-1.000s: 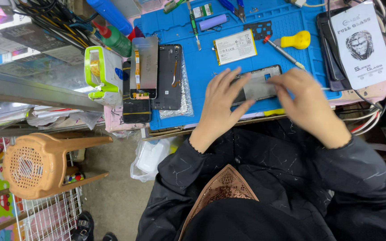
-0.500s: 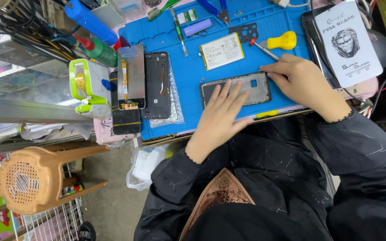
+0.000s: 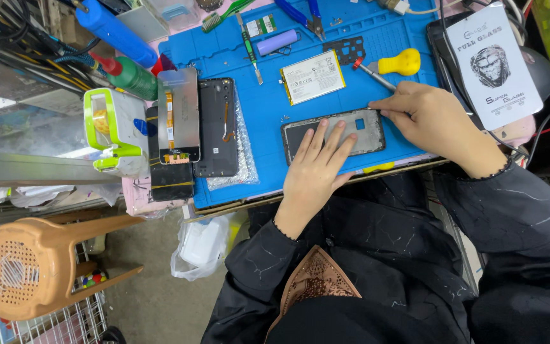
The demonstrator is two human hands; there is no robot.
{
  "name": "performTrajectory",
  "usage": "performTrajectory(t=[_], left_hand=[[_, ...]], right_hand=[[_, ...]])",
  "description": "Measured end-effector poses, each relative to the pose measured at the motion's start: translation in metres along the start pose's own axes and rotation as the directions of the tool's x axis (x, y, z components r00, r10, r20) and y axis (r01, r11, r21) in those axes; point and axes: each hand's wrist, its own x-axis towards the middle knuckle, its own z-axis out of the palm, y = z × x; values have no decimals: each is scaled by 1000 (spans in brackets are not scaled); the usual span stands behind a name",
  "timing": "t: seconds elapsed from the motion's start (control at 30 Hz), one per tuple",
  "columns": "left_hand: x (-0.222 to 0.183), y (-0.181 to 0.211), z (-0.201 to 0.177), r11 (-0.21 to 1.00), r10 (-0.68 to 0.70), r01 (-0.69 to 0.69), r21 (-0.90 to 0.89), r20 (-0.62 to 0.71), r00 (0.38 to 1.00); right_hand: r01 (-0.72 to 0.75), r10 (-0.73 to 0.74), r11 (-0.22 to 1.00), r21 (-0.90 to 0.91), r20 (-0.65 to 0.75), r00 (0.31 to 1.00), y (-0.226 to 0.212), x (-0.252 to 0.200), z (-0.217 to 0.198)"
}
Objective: The person removes a mobile phone screen assembly from the device frame with a plastic tool and by hand, detaches internal ribbon cables, and separates the component from the main housing. They handle various phone parts including a battery and mid-frame on a repair mat.
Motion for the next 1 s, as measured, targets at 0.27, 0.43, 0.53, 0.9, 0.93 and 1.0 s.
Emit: performTrajectory(t=[0.27, 0.43, 0.53, 0.9, 0.93, 1.0], left_hand=[[0, 0, -1, 1000, -4, 4, -27, -4, 1000], [0, -1, -1, 998, 4, -5, -57, -17, 1000], [-1, 0, -1, 998, -15, 14, -66, -5, 1000], [1, 1, -2, 998, -21, 20, -65, -6, 1000], [1, 0, -2, 998, -22, 21, -60, -3, 1000], [0, 1, -2, 998, -19, 17, -67, -25, 1000]], right_hand=[[55, -55, 997, -47, -4, 998, -1, 7, 0], [62, -61, 998, -19, 48, 997, -10, 21, 13], [53, -50, 998, -32, 74, 996, -12, 22, 10], [29, -20, 996, -86, 104, 994, -23, 28, 16], [22, -16, 998, -63, 95, 995, -22, 28, 13], [-68, 72, 997, -35, 118, 990, -18, 27, 4]])
